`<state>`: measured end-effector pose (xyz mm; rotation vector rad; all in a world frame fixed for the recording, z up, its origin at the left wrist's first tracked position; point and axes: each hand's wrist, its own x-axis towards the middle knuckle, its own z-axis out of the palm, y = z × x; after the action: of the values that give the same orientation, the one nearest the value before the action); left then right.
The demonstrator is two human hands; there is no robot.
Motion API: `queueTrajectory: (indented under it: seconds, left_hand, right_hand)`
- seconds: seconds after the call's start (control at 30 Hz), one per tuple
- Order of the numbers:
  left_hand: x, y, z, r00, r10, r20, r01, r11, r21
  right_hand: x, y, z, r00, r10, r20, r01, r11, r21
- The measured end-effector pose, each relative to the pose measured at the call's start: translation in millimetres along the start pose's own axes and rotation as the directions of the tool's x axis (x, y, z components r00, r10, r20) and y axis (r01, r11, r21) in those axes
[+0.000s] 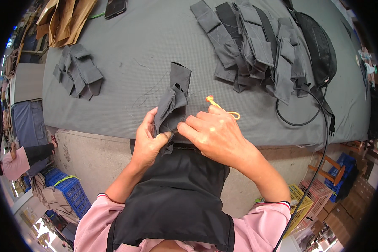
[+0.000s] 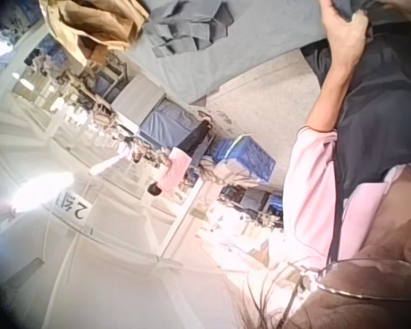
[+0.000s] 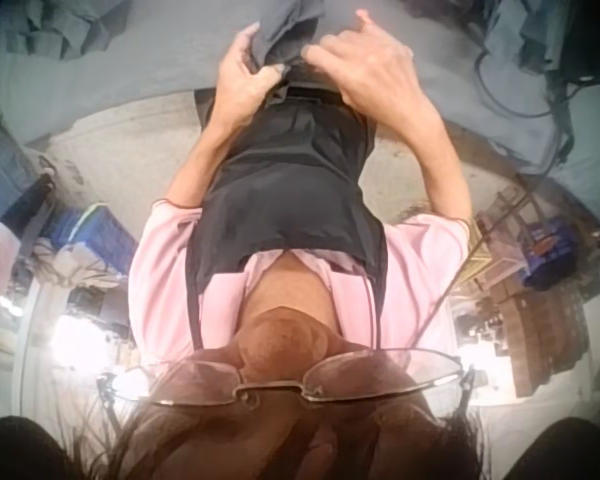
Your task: The person uses a small utility knife to cut and trim dark gray fabric strips on a gray work surface. They repeatedly pick up individual strips, fold them, and slice along the edges to refine the shape, placing the finished pieces into a growing pile on the right.
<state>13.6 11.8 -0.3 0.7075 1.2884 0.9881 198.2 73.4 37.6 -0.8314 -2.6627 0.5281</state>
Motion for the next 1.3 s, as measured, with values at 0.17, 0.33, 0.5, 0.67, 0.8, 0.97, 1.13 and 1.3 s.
queueTrajectory:
  seconds: [0.17,0.33,0.5,0.67,0.8,0.97,1.13,1.3]
  left_hand:
    - [0,5,0,1.0,-0.001,0.03,0.001,1.0,0.025]
    - [1,3,-1,0.999,-0.024,0.041,0.023,1.0,0.021]
    - [1,5,1,0.999,-0.029,0.035,0.029,1.0,-0.006]
    - [5,-2,-7,0.999,-0.036,-0.005,0.035,0.979,-0.2]
    - [14,5,-6,0.994,-0.038,0.1,0.075,0.911,-0.405]
    - [17,12,-16,0.992,0.055,0.11,0.001,0.891,-0.454]
    - [20,15,-18,0.97,0.095,0.222,0.048,0.824,-0.564]
    - [22,20,-19,0.979,0.137,0.152,-0.02,0.804,-0.595]
  right_hand:
    - [1,5,-1,1.0,-0.004,0.02,0.003,0.999,0.053]
    - [1,7,-4,0.996,0.027,0.087,-0.035,0.995,0.096]
    - [-2,7,-4,0.996,0.064,0.064,-0.072,0.99,0.12]
    - [-7,-12,8,0.872,0.455,-0.181,-0.304,0.793,0.528]
    - [23,-42,49,0.666,0.716,-0.209,-0.069,0.337,0.939]
    - [16,-56,65,0.702,0.699,-0.135,-0.235,0.406,0.883]
    - [3,-67,76,0.642,0.767,-0.022,-0.333,0.304,0.893]
    - [4,-66,71,0.672,0.655,-0.345,-0.298,0.666,0.683]
